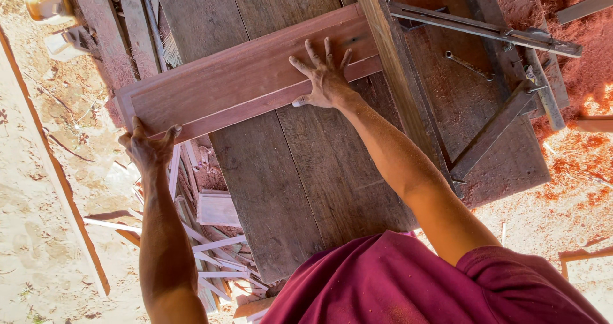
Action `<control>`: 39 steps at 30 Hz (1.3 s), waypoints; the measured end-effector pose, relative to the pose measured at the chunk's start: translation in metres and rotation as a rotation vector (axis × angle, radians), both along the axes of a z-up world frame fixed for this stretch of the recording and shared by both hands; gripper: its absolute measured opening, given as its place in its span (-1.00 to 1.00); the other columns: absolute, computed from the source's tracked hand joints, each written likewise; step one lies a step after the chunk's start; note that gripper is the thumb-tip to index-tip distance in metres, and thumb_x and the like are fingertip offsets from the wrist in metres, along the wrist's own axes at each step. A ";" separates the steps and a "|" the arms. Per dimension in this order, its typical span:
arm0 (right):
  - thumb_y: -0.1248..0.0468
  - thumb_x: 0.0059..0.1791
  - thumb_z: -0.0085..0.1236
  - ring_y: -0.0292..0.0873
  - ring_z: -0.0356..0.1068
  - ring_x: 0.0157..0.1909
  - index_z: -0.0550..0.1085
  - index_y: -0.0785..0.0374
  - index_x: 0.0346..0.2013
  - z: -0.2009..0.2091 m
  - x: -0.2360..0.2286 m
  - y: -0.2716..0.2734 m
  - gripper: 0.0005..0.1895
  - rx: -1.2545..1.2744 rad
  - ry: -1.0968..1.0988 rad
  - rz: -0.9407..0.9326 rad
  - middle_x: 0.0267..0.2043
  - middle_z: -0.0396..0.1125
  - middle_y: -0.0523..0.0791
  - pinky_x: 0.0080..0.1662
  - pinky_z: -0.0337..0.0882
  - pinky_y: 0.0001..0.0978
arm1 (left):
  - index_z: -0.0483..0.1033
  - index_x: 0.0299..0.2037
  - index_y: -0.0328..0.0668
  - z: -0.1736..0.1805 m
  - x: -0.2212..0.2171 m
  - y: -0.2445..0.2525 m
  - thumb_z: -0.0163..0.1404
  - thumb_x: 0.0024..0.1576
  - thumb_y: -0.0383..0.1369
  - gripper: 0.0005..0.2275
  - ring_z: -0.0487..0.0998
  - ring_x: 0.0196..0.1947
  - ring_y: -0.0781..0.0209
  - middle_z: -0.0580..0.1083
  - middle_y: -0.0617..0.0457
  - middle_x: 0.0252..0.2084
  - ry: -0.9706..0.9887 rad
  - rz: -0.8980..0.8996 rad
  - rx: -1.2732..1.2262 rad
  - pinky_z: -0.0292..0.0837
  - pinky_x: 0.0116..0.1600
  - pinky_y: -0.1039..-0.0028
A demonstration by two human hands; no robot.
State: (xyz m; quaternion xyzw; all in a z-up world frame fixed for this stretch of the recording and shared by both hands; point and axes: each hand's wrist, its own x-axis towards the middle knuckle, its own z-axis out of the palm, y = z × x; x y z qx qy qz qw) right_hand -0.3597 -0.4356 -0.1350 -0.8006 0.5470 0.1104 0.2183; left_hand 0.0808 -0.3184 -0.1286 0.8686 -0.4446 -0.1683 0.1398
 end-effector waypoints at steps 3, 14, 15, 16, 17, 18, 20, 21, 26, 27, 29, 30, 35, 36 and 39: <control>-0.58 -0.25 0.16 0.39 -0.69 0.59 -0.28 -0.42 0.59 0.001 0.005 -0.010 0.30 0.026 0.047 0.001 0.64 -0.69 -0.10 0.26 -0.52 0.82 | 0.23 0.47 -0.19 0.003 0.000 -0.010 0.38 -0.10 0.02 -0.06 0.38 0.08 -0.37 0.22 -0.28 0.12 0.012 0.027 0.027 0.30 0.25 0.08; -0.48 -0.23 0.28 0.41 -0.70 0.57 -0.21 -0.36 0.60 0.002 0.015 -0.052 0.29 0.023 -0.014 -0.009 0.64 -0.65 -0.06 0.25 -0.57 0.82 | 0.30 0.36 -0.16 -0.006 0.014 -0.055 0.45 -0.09 0.00 -0.15 0.44 -0.03 -0.37 0.21 -0.27 0.01 0.007 -0.018 0.009 0.46 0.10 -0.04; -0.48 -0.23 0.28 0.41 -0.70 0.57 -0.21 -0.36 0.60 0.002 0.016 -0.057 0.29 0.025 -0.013 -0.009 0.64 -0.65 -0.06 0.25 -0.57 0.82 | 0.30 0.36 -0.16 -0.006 0.014 -0.060 0.45 -0.09 0.00 -0.15 0.44 -0.03 -0.37 0.21 -0.27 0.01 0.008 -0.017 0.010 0.46 0.10 -0.04; -0.47 -0.23 0.29 0.41 -0.69 0.58 -0.21 -0.37 0.60 0.001 0.017 -0.062 0.29 0.022 -0.006 -0.012 0.64 -0.64 -0.06 0.26 -0.56 0.80 | 0.33 0.29 -0.15 -0.006 0.015 -0.064 0.44 -0.10 0.01 -0.20 0.45 -0.06 -0.40 0.23 -0.29 0.00 0.000 -0.025 -0.003 0.46 0.06 -0.05; -0.46 -0.23 0.29 0.40 -0.68 0.58 -0.21 -0.37 0.60 0.002 0.019 -0.067 0.29 0.019 0.001 -0.014 0.65 -0.64 -0.07 0.28 -0.56 0.78 | 0.37 0.21 -0.13 -0.006 0.016 -0.069 0.43 -0.10 0.03 -0.25 0.47 -0.09 -0.43 0.24 -0.31 -0.01 -0.010 -0.033 -0.018 0.45 0.03 -0.06; -0.46 -0.23 0.29 0.40 -0.68 0.58 -0.21 -0.37 0.60 0.004 0.022 -0.072 0.29 0.019 0.001 -0.012 0.65 -0.64 -0.07 0.28 -0.56 0.78 | 0.37 0.21 -0.13 -0.011 0.020 -0.072 0.43 -0.10 0.03 -0.25 0.47 -0.09 -0.43 0.24 -0.31 -0.01 -0.010 -0.031 -0.017 0.45 0.03 -0.06; -0.38 -0.18 0.33 0.35 -0.75 0.58 -0.22 -0.36 0.60 0.010 0.026 -0.084 0.25 0.058 0.004 -0.025 0.65 -0.67 -0.10 0.28 -0.58 0.78 | 0.39 0.11 -0.12 -0.021 0.028 -0.085 0.44 -0.10 0.08 -0.29 0.42 -0.07 -0.42 0.28 -0.33 -0.04 -0.061 -0.063 -0.042 0.39 0.02 0.04; -0.38 -0.18 0.33 0.35 -0.75 0.58 -0.22 -0.36 0.60 0.010 0.029 -0.093 0.25 0.056 0.004 -0.032 0.65 -0.67 -0.10 0.28 -0.58 0.78 | 0.39 0.11 -0.12 -0.019 0.028 -0.092 0.44 -0.10 0.08 -0.29 0.42 -0.07 -0.42 0.28 -0.33 -0.04 -0.061 -0.070 -0.045 0.39 0.02 0.04; -0.44 -0.14 0.16 0.24 -0.73 0.62 -0.20 -0.28 0.60 0.019 0.053 -0.135 0.18 0.072 0.009 -0.021 0.63 -0.69 -0.04 0.30 -0.66 0.71 | 0.39 0.01 -0.14 -0.013 0.036 -0.135 0.40 -0.08 0.02 -0.39 0.48 -0.16 -0.33 0.23 -0.30 0.02 0.013 -0.011 0.029 0.51 -0.03 -0.09; -0.44 -0.14 0.16 0.24 -0.73 0.62 -0.20 -0.28 0.60 0.041 0.064 -0.130 0.18 0.059 0.009 -0.030 0.63 -0.69 -0.04 0.30 -0.66 0.71 | 0.39 0.01 -0.14 -0.012 0.041 -0.138 0.40 -0.08 0.02 -0.39 0.48 -0.16 -0.33 0.23 -0.30 0.02 0.013 -0.021 0.016 0.51 -0.03 -0.09; -0.40 -0.08 0.13 -0.05 -0.76 0.62 -0.29 -0.17 0.60 0.081 0.088 -0.114 0.18 0.154 0.046 0.089 0.63 -0.75 -0.06 0.43 -0.67 0.46 | 0.48 0.13 -0.03 -0.010 0.052 -0.135 0.34 0.09 -0.08 -0.52 0.51 0.06 -0.19 0.55 0.02 -0.17 0.113 -0.145 -0.003 0.49 0.24 -0.04; -0.40 -0.08 0.13 -0.05 -0.76 0.62 -0.29 -0.17 0.60 0.042 0.092 -0.123 0.18 0.153 0.044 0.086 0.63 -0.75 -0.06 0.43 -0.67 0.46 | 0.48 0.13 -0.03 -0.014 0.059 -0.137 0.34 0.09 -0.08 -0.52 0.51 0.06 -0.19 0.55 0.02 -0.17 0.112 -0.149 -0.003 0.49 0.24 -0.04; -0.11 -0.03 0.38 0.07 0.34 0.27 0.53 0.06 0.18 -0.019 0.111 -0.147 -0.43 -0.655 -0.255 0.218 0.18 0.47 -0.09 0.29 0.06 0.18 | 0.60 -0.08 -0.45 0.069 0.064 -0.114 -0.12 0.23 0.36 -0.22 0.55 -0.06 -0.38 0.52 -0.46 -0.02 0.038 -0.158 0.467 0.57 0.10 -0.05; -0.11 -0.03 0.38 0.07 0.34 0.27 0.53 0.06 0.18 -0.007 0.114 -0.145 -0.43 -0.670 -0.257 0.214 0.18 0.47 -0.09 0.29 0.06 0.18 | 0.60 -0.08 -0.45 0.090 0.068 -0.105 -0.12 0.23 0.36 -0.22 0.55 -0.06 -0.38 0.52 -0.46 -0.02 0.030 -0.162 0.453 0.57 0.10 -0.05; -0.18 -0.09 0.47 -0.21 0.44 -0.26 0.64 -0.01 -0.30 0.034 0.135 -0.119 -0.63 -0.761 -0.504 0.361 -0.46 0.47 -0.33 0.08 0.18 -0.13 | 0.38 -0.45 -0.35 0.148 0.088 -0.046 -0.09 0.30 0.31 -0.29 0.40 -0.53 0.00 0.47 -0.28 -0.43 0.225 0.057 0.614 0.34 -0.32 0.27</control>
